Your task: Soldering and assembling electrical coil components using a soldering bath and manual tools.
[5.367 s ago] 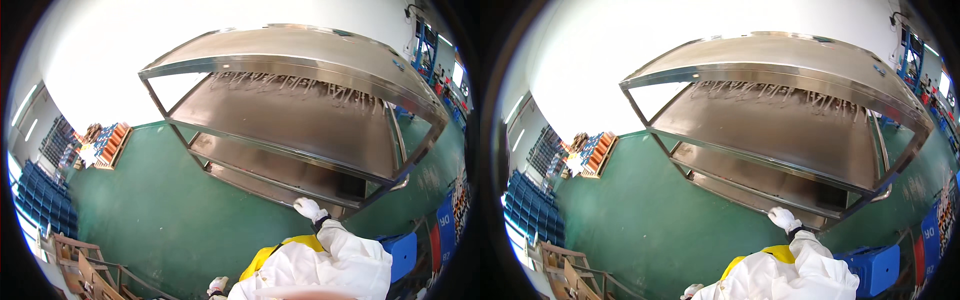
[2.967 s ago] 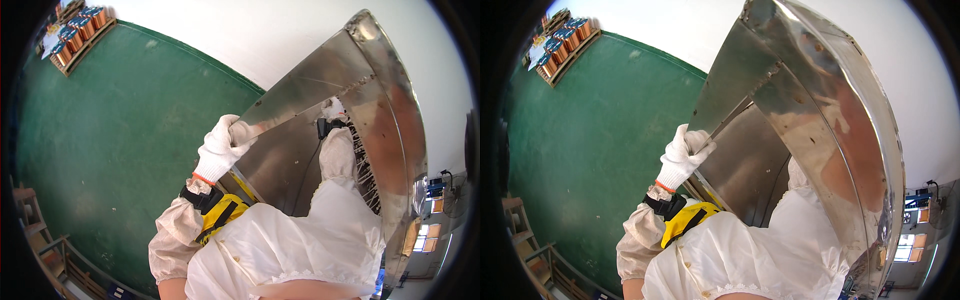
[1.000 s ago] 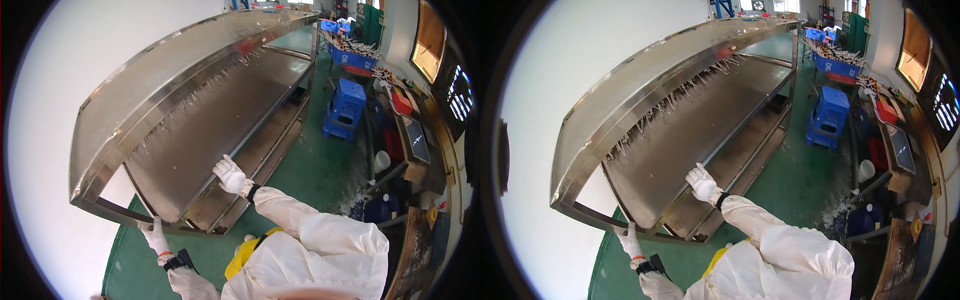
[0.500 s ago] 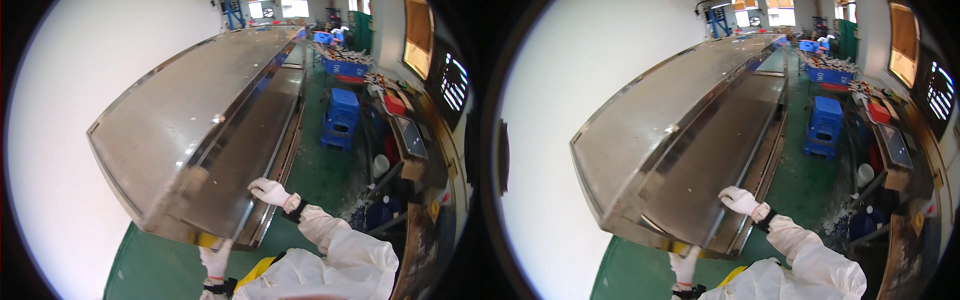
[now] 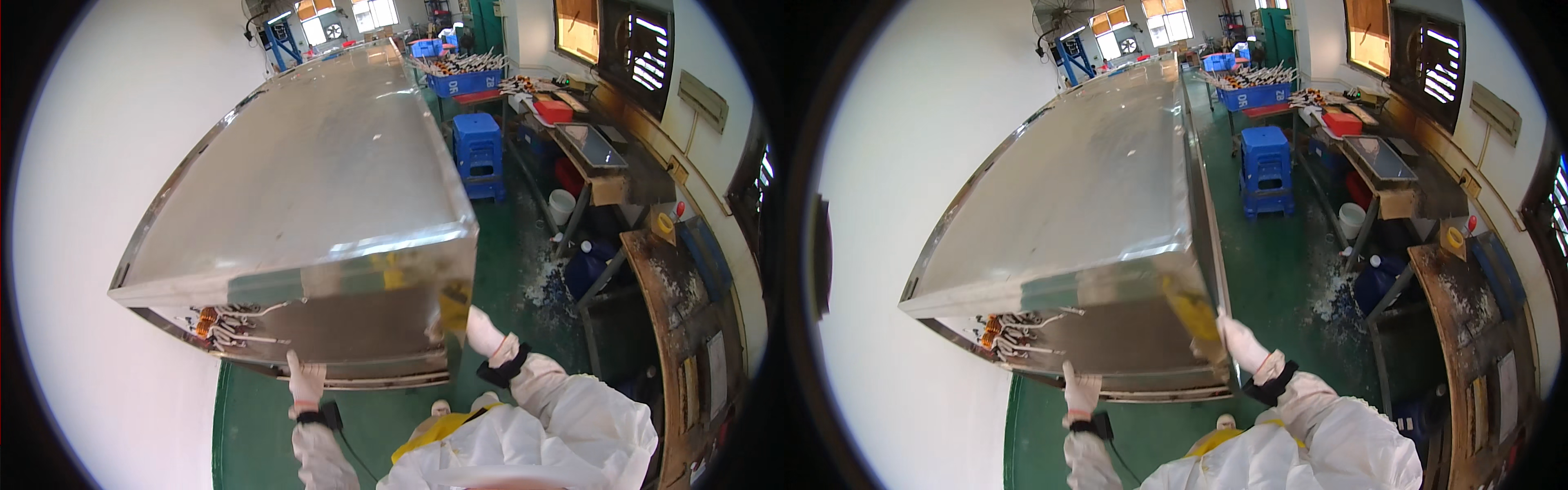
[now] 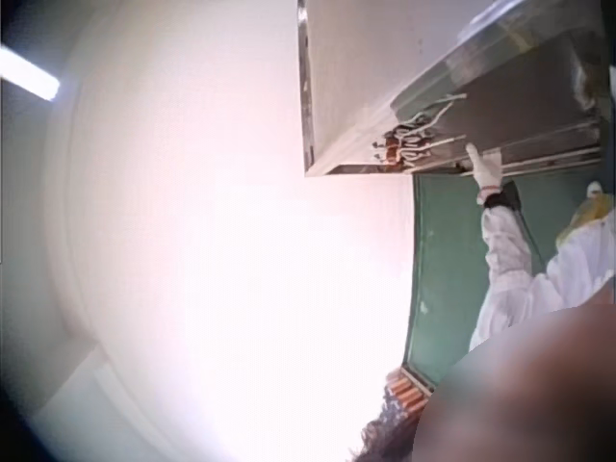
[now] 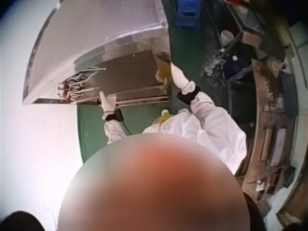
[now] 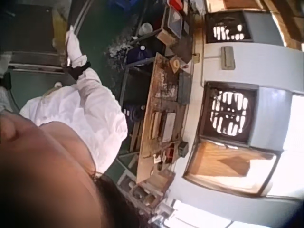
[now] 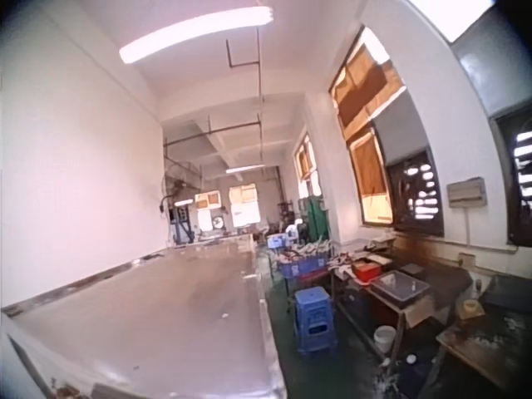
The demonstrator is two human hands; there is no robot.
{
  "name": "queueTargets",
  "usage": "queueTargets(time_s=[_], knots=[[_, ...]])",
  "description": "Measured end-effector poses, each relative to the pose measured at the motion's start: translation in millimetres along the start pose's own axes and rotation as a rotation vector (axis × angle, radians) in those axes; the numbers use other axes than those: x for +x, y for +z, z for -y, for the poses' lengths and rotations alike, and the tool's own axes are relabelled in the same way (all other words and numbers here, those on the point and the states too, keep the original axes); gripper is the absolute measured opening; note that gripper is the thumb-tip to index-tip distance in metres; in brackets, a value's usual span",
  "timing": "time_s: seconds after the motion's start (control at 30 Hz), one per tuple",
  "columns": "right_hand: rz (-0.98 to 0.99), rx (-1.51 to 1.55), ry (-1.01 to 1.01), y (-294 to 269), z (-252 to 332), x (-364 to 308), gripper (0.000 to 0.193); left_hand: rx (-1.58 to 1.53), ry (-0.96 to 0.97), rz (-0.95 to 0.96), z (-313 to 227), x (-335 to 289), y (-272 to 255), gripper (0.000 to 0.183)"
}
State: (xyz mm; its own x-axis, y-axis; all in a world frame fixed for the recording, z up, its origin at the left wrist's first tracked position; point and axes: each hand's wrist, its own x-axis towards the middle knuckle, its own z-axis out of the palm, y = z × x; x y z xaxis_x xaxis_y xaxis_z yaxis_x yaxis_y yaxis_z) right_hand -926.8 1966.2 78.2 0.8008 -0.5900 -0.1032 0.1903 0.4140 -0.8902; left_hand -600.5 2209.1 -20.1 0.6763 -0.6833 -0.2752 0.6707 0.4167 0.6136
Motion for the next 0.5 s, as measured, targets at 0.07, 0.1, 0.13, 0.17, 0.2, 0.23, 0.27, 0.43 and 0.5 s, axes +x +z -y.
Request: queueTargets(time_s=[0.07, 0.1, 0.13, 0.17, 0.2, 0.23, 0.27, 0.43, 0.5], knots=[[-0.051, -0.129, -0.158, 7.3, 11.8, -10.6, 0.063, -0.073, 0.091, -0.091, -7.3, 9.1, 21.6, 0.040], [-0.090, -0.053, -0.145, 7.4, 12.2, -8.2, 0.063, -0.064, 0.166, -0.062, -6.9, 15.9, 18.4, 0.037], [-0.183, 0.023, -0.109, 4.2, 12.7, -3.5, 0.062, -0.062, 0.235, -0.029, -0.2, 23.1, 17.1, 0.034], [-0.175, -0.021, -0.132, 3.9, 17.7, -4.6, 0.062, -0.067, 0.238, -0.042, 3.3, 23.7, 17.7, 0.034], [-0.166, -0.061, -0.158, 7.4, 21.0, -6.5, 0.062, -0.079, 0.228, -0.045, 0.5, 23.0, 17.8, 0.032], [-0.156, -0.062, -0.149, 13.4, 24.0, -10.5, 0.062, -0.092, 0.220, -0.048, -2.2, 17.5, 14.8, 0.030], [-0.175, -0.089, -0.170, 17.4, 33.4, -12.4, 0.060, -0.101, 0.229, -0.048, -1.2, 16.3, 14.3, 0.030], [-0.445, -0.245, -0.404, -102.2, -44.4, 45.6, 0.043, -0.142, 0.141, 0.043, 20.0, 5.4, 37.6, 0.032], [-0.643, -0.492, -0.473, -126.1, -70.9, 61.1, 0.037, -0.137, 0.082, 0.065, 6.5, 6.1, 33.7, 0.031]])
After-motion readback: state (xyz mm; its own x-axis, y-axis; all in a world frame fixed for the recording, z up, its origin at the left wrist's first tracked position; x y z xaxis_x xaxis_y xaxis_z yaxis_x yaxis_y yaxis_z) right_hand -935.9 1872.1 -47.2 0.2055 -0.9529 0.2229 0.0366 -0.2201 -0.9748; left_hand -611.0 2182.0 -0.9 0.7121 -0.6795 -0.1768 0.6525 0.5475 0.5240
